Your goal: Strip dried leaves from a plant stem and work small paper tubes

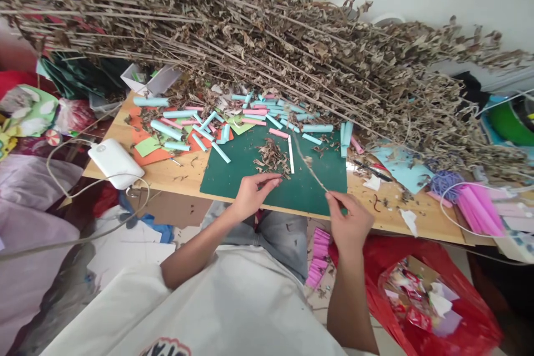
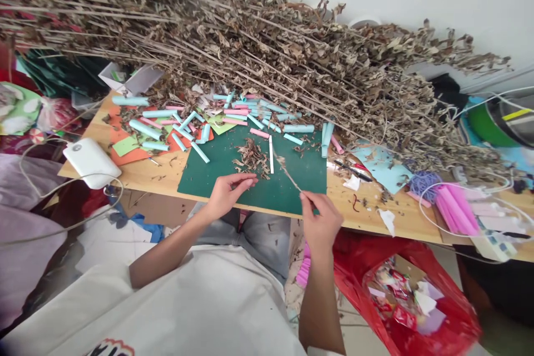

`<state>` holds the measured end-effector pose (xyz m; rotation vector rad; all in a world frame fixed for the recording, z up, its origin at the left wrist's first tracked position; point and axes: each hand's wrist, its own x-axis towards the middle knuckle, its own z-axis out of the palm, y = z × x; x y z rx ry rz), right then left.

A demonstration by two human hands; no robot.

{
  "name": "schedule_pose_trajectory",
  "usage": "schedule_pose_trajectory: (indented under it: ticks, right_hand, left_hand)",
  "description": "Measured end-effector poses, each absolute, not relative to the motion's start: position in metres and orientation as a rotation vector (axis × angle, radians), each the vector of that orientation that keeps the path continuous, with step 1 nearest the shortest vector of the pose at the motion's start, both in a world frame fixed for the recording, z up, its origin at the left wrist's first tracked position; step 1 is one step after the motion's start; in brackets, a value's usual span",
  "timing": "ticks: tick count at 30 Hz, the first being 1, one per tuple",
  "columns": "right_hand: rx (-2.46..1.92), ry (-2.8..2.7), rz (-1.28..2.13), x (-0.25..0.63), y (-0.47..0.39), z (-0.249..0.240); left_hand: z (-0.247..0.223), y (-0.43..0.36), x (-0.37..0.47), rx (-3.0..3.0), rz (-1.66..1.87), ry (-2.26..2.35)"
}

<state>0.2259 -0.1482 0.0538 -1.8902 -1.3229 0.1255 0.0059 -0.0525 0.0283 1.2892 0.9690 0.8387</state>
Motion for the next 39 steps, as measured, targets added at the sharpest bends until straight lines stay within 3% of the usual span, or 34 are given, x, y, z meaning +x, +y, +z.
schedule_pose_trajectory:
  ticks: [11,22,27,32,39]
  right_hand:
    - [-1.561,-1.730,0.484,0.152,-0.053,0.048]
    - [-1.558,-1.977,0.244,0.152,-0.028,0.039]
    - [-1.647,-1.792,0.304,0.189,-0.038,0.039]
    - [-2.082,-1.553,0.070,0.251,-0.031,0.023]
    - [-1.926,-1.636,0.167,0.242,-0.024,0.019]
  left_hand:
    - [0.041,-0.007,-0.026,0.689,1.141,1.051]
    - [0.039,0.013,-0.060,0.559,1.461,1.130]
    - [0.038,0.015,-0.071,0.553,1.432,1.122]
    - [0.029,0.006,-0.072,0.512,1.390,1.026]
    - [0.023,-0.005,-0.058,0.599,1.260,0.936]
